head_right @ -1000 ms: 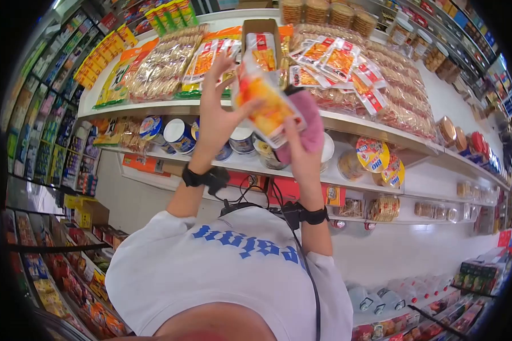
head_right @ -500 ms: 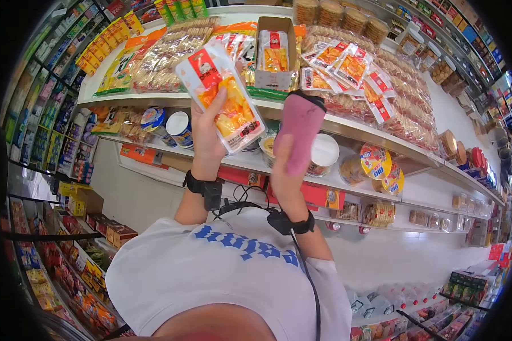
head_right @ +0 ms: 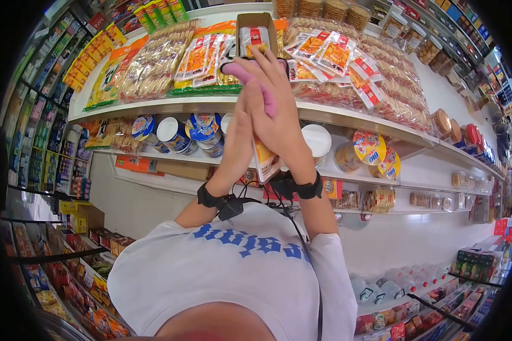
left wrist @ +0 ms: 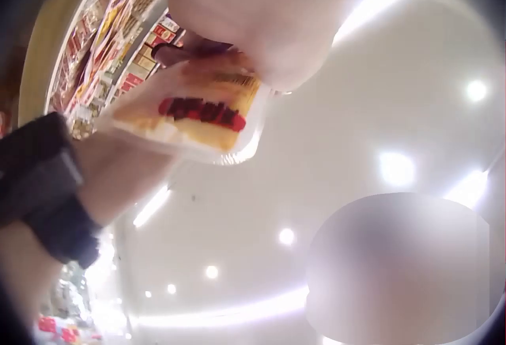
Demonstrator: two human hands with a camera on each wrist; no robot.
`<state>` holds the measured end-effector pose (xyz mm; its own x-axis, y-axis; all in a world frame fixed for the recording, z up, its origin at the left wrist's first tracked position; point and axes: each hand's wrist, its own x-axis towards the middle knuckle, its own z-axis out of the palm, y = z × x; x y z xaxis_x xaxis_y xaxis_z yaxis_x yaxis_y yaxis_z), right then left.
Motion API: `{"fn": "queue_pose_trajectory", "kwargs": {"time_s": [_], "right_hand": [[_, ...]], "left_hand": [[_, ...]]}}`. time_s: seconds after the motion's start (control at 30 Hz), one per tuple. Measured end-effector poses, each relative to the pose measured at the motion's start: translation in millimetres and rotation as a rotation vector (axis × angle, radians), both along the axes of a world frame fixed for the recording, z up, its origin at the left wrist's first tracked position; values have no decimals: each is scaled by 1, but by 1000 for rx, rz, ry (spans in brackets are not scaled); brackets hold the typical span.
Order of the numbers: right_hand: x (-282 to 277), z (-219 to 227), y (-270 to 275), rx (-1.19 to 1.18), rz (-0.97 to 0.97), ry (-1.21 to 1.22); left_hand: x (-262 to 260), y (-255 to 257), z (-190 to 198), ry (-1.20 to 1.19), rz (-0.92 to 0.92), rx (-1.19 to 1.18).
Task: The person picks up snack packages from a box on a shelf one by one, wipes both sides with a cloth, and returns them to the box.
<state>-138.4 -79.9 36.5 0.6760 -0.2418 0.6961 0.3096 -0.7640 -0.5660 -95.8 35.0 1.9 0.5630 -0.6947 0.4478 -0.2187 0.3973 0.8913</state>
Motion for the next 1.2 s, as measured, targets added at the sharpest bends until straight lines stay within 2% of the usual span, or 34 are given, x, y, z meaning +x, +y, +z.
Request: {"fn": "queue_pose_trajectory", "kwargs": {"time_s": [0.07, 0.1, 0.13, 0.2, 0.27, 0.37, 0.47, 0.53, 0.57, 0.67, 0.7, 0.8, 0.83, 0.9, 0.93, 0.97, 1.07, 1.1, 1.13, 1.2], "right_hand": [[-3, -2, 7, -64, -53, -4], [-8, 1, 17, -124, -74, 9], [-14, 2, 28, -182, -92, 24], [-24, -9, 45, -136, -27, 83], [-32, -23, 55, -54, 45, 127], [-42, -40, 44, 52, 126, 140], [-52, -74, 31, 1109, 153, 13], [-51, -73, 34, 1407, 255, -119], [-49, -72, 35, 1549, 312, -187], [-46, -86, 44, 1135, 40, -10], [-46, -91, 45, 1143, -37, 41], [-42, -76, 64, 946, -82, 61], [-46, -78, 65, 853, -40, 238], [-35, -63, 72, 533, 32, 22], [-31, -61, 73, 486, 112, -11], [-27, -58, 73, 443, 197, -44], [-15, -44, 58, 95, -82, -58], [-11, -39, 47, -3, -141, -58], [-8, -34, 36, -32, -200, -23], [-1, -30, 16, 112, -110, -20]], "left_hand": [[5, 1, 0, 308, -59, -62], [2, 2, 13, 443, -9, -136], [10, 0, 12, 558, -78, -206], [35, 4, 5, 795, -207, -340], [40, 10, 37, 650, -32, -243], [48, 4, 24, 697, 83, -291], [52, -1, 20, 662, 72, -340], [54, -3, 19, 636, 37, -350], [57, -10, 5, 536, 33, -263], [38, -30, 5, -85, 496, -164], [52, -35, -20, -129, 428, -151], [56, -23, -13, -405, 379, 36], [53, -19, -5, -42, 19, 6], [46, -14, 0, 330, -191, -89], [43, -11, 0, 516, -294, -136], [39, -12, 0, 459, -298, -142], [25, 3, 4, 658, -381, -47], [22, 8, 3, 562, -420, -49], [22, 8, 3, 575, -449, -59], [25, 6, 1, 601, -506, -81]]}}
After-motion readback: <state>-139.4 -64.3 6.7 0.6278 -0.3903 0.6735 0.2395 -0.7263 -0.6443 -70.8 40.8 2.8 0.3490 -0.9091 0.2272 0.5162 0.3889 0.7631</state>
